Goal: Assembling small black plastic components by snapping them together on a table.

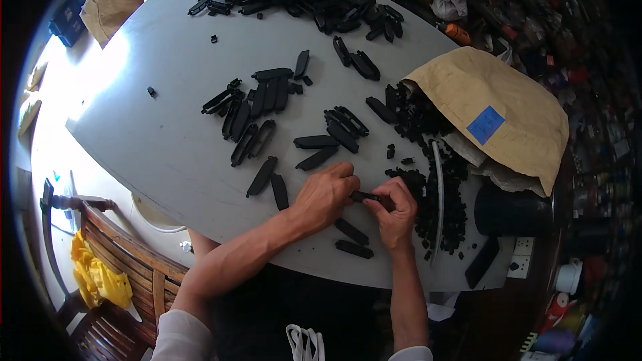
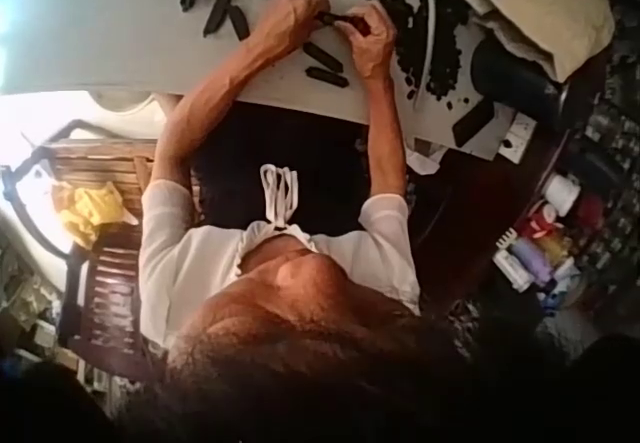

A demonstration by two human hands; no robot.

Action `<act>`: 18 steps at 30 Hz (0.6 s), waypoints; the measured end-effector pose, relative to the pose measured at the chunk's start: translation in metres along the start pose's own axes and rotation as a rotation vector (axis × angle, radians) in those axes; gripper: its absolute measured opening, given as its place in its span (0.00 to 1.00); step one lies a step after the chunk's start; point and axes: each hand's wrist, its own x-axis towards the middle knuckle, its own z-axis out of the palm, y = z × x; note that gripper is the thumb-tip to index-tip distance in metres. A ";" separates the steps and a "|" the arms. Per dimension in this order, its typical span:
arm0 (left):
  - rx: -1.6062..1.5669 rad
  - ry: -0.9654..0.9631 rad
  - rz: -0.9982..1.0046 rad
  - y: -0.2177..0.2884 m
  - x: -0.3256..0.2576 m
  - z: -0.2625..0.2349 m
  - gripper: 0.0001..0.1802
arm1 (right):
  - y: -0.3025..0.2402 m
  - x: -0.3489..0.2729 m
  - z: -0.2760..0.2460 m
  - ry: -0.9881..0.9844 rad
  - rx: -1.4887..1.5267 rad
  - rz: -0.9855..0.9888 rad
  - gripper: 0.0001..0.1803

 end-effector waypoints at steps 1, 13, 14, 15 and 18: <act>-0.008 0.001 0.000 0.000 0.000 -0.001 0.11 | 0.000 0.002 0.001 0.009 -0.026 -0.036 0.12; -0.027 -0.028 0.025 0.001 0.002 -0.002 0.11 | 0.000 -0.001 0.004 0.000 -0.075 -0.168 0.12; -0.029 -0.021 0.021 0.000 0.001 -0.002 0.12 | -0.001 -0.001 0.003 -0.009 -0.134 -0.139 0.12; -0.028 -0.023 0.020 0.000 0.001 -0.002 0.12 | 0.002 -0.001 0.001 -0.009 -0.133 -0.138 0.12; -0.025 -0.025 0.019 0.000 0.001 -0.003 0.12 | 0.008 -0.005 -0.006 -0.016 -0.166 -0.142 0.12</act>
